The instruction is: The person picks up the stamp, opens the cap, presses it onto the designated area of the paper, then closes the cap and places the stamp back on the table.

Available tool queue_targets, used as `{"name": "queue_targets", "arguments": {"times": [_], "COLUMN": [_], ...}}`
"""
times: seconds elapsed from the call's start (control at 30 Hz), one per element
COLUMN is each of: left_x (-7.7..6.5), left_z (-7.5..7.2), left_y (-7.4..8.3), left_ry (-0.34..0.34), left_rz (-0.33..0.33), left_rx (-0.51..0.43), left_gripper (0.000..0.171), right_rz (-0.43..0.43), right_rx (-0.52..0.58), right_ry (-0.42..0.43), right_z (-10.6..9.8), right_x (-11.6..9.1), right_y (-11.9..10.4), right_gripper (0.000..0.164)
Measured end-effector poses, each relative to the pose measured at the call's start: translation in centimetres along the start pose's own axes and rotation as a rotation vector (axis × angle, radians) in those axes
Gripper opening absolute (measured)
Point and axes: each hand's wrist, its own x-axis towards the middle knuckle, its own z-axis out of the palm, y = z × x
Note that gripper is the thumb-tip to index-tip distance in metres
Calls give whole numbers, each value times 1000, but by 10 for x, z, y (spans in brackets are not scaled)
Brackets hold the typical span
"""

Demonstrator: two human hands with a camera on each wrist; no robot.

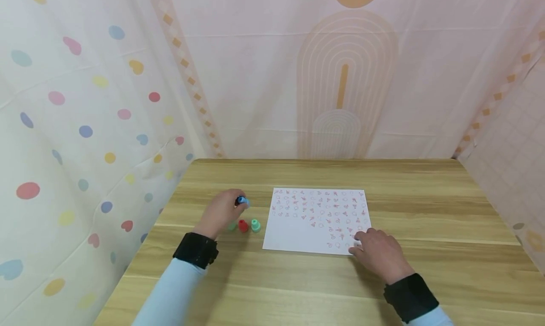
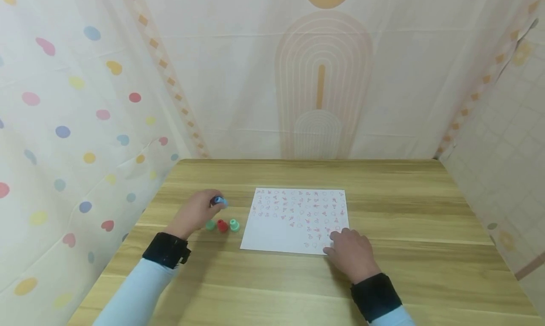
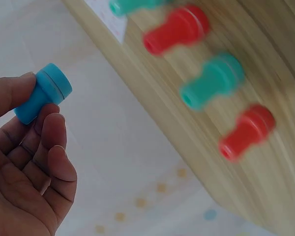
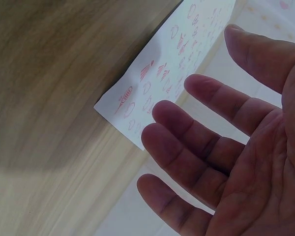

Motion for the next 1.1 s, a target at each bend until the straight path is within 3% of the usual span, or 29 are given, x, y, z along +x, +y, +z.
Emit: {"name": "queue_targets", "arguments": {"times": [0.4,0.57,0.67,0.97,1.1], "left_x": [-16,-19,-21,-25,-28], "left_z": [-23,-27,-27,-16,-8], "left_y": [-58,-78,-91,-117,-125], "left_ry": [32,-10,-40,-108,-145], "left_rz": [-63,-138,-201,-270,-331], "left_rx": [60,49,43,67,45], "left_gripper": [20,20,19,19,19], "right_rz": [14,20,18,-6,-10], "right_rx": [15,19,27,31,32], "right_ry": [-17,-19,-17,0,-3], "right_z": [0,-1,0,1,2], "right_x": [-1,-2,-1,-3,-3], "right_y": [0,1,2,1,0], "right_gripper": [38,39,39,38,38]}}
